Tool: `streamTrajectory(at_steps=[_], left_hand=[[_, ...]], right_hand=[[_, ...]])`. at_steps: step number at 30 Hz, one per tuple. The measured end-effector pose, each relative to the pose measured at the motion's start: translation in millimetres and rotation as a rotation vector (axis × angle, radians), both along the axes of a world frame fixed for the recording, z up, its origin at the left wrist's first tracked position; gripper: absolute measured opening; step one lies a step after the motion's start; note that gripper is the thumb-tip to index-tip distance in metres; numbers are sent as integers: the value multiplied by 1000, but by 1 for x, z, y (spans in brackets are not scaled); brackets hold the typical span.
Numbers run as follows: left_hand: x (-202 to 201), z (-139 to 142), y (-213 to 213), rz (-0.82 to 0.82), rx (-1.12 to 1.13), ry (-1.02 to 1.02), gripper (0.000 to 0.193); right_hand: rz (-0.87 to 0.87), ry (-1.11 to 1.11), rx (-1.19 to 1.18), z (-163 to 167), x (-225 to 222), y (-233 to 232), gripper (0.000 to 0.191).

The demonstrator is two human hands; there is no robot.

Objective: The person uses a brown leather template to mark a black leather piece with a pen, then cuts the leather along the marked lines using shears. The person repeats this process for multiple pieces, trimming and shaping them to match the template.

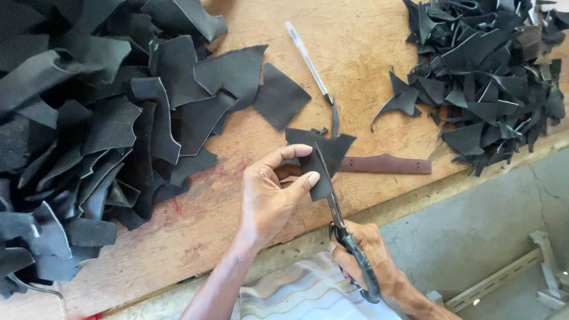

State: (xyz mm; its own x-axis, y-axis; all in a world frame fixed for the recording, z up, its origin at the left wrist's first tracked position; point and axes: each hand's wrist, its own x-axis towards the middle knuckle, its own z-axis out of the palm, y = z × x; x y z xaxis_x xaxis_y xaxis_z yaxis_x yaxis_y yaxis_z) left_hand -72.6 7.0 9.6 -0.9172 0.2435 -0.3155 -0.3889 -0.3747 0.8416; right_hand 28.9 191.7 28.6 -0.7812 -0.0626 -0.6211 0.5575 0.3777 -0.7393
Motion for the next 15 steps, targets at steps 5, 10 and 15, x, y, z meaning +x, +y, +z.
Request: streamTrajectory(at_steps=[5,10,15], left_hand=[[5,-1,1,9,7,-24,40],[21,0,10,-51,-56,7,41],[9,-2,29,-82,-73,123,43]], right_hand=[[-25,-61,-80,1,1,2,16],[9,42,-196,7,-3,8,10],[-93,62,-107,1,-6,15,11]])
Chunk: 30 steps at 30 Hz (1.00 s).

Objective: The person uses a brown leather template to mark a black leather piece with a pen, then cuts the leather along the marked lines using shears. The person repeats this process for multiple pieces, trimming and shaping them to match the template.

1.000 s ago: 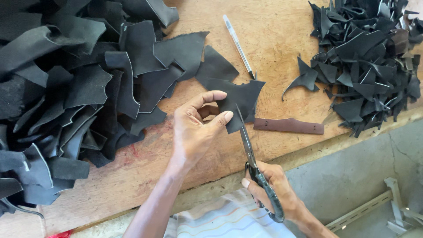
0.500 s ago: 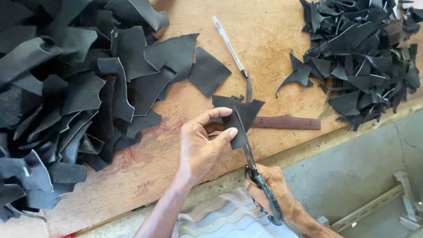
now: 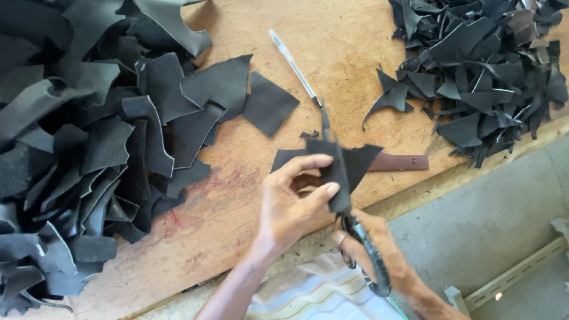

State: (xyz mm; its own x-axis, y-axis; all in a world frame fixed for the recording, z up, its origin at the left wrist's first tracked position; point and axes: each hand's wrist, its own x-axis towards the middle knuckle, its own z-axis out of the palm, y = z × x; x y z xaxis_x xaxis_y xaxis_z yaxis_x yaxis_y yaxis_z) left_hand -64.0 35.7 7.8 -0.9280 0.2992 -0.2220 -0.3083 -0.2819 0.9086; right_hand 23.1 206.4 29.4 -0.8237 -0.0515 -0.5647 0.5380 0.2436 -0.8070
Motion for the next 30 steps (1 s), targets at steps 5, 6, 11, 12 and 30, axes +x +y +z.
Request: streamTrajectory(at_steps=[5,6,11,12,30], left_hand=[[-36,2,35,-78,95,-26,40],[-44,3,42,-105,131,-99,40],[-57,15,46,-109,-58,-32,35],[-55,19,38,-71,-149,50,32],[-29,28,-69,196,-803,153,32]], right_hand=[[-175,12,5,-7,-14,20,13],[-197,0,22,-7,-18,24,15],[-261,207,200,2,-40,33,21],[-214,326,372,5,-49,36,22],[174,491,1031,5,-157,68,51]])
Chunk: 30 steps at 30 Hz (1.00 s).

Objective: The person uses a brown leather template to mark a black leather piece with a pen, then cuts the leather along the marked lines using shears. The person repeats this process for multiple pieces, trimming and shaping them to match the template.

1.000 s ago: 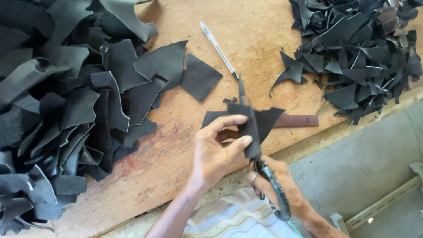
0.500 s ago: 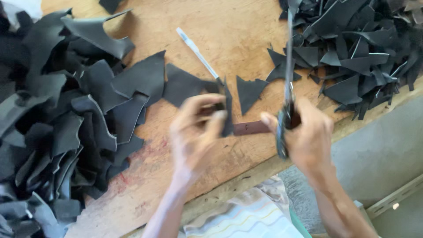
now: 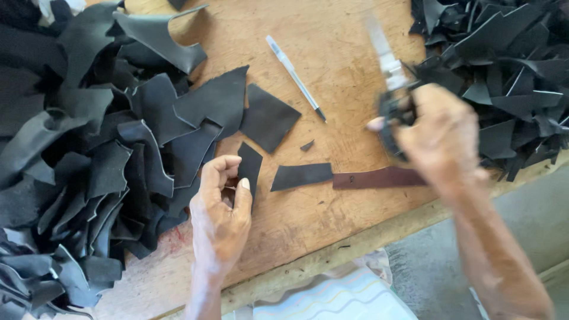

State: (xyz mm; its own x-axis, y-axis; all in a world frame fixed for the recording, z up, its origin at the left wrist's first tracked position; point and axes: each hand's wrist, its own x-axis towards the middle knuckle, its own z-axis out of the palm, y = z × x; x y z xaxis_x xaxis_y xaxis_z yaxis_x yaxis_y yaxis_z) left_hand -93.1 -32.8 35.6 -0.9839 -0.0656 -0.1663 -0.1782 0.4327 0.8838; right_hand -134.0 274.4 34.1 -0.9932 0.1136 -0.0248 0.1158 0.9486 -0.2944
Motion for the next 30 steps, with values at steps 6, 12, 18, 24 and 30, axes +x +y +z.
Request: streamTrajectory(at_steps=[6,12,18,24,30], left_hand=[[-1,-9,-7,-91,6,143,38],[-1,-19,-19,-58,169,77,38],[2,-24,-22,-53,129,95,31],[1,-22,-21,-52,140,150,30],[-1,-18,-23,-180,-1,288,38]], right_hand=[[-129,-130,129,23,-7,21,37],[-36,-14,285,54,7,-2,46],[431,105,-310,0,5,-61,15],[427,148,-78,-23,-3,-53,10],[475,179,-277,0,15,-58,35]])
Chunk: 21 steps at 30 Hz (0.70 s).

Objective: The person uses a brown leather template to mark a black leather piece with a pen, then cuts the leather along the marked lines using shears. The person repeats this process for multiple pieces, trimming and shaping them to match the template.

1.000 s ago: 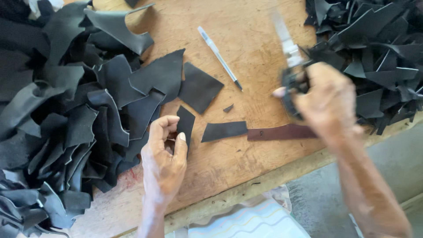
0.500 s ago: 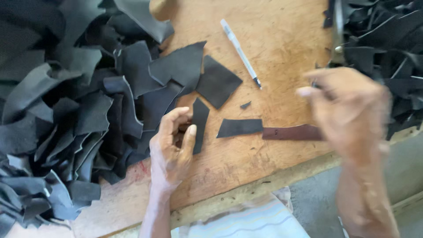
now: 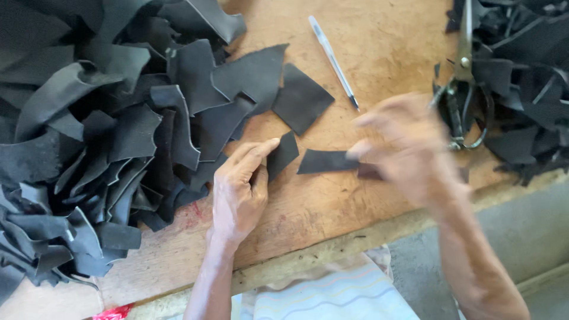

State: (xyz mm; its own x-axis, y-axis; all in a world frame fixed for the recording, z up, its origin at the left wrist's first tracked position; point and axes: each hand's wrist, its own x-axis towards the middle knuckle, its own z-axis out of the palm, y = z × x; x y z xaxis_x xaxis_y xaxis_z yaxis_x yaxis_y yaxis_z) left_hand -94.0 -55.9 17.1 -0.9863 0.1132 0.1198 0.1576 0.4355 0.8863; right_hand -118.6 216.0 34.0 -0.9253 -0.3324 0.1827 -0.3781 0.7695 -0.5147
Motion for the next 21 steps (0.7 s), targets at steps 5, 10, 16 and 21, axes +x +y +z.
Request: streamTrajectory(at_steps=[5,10,16,21], left_hand=[[8,2,0,-104,-164,28,39],[31,2,4,-63,-399,224,47],[44,-10,23,-52,-362,147,62],[48,-11,19,-85,-355,121,64]], right_hand=[[141,-139,-93,-13,10,-28,42],[190,-125,-63,-13,10,-26,43],[185,-135,-35,-12,8,-29,42],[191,-91,-5,-10,8,-32,40]])
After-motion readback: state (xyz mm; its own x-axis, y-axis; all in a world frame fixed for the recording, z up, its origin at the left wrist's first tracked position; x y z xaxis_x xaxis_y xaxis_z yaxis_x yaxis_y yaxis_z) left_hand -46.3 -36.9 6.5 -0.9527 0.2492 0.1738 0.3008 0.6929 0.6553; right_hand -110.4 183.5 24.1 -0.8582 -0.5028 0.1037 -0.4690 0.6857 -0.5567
